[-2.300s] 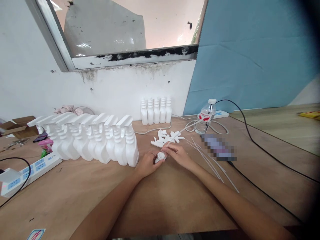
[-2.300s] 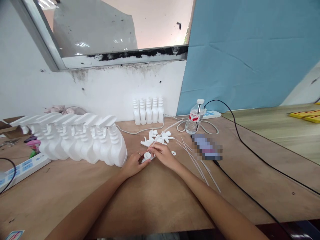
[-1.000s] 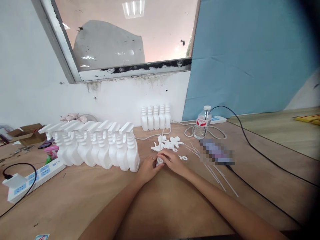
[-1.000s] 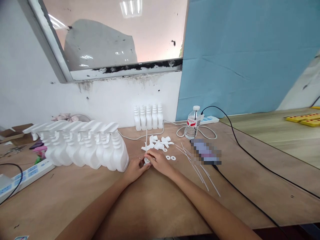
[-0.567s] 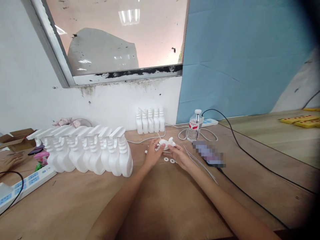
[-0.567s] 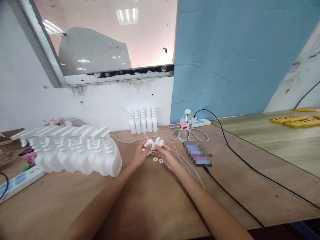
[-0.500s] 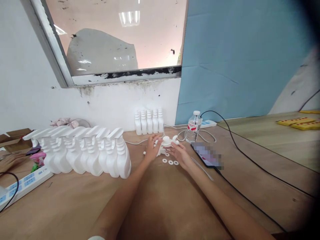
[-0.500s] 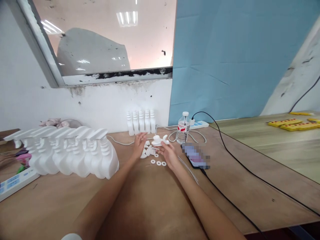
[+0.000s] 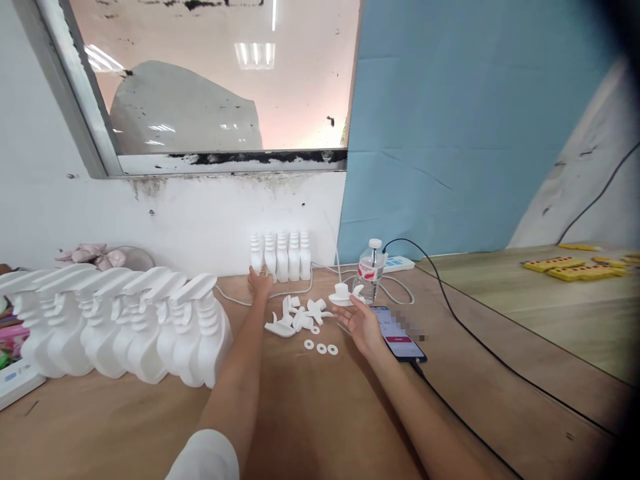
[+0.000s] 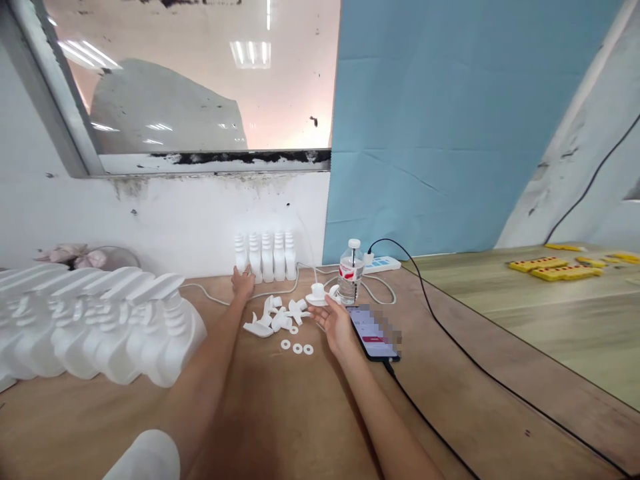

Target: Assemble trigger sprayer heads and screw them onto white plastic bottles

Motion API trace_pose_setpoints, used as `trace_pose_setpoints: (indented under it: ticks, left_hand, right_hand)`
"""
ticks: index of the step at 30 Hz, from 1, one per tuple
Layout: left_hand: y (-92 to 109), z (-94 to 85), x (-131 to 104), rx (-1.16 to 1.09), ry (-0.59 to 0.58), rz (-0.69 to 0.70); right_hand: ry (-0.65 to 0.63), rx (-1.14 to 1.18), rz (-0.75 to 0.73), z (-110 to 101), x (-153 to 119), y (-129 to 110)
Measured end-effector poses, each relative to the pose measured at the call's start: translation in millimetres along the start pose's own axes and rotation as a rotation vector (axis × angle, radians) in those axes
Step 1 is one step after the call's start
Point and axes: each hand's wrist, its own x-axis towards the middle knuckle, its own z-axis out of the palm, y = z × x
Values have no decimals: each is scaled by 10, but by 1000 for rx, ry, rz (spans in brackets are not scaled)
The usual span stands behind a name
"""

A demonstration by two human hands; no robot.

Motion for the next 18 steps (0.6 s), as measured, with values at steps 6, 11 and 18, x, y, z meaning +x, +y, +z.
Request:
trace_pose_setpoints:
  ticks: [6,11,18]
  left_hand:
    - [-35,-98,-105,-61,146,26]
    - [-71,-334,-406,-154,280,150]
    - [3,-812,-1342,-289,78,537]
  right_hand:
    - [32,50,-74,18,-9,-3]
    - [20,129,-118,34,-2,-65]
    - [8,303,-209,-21,20,-350]
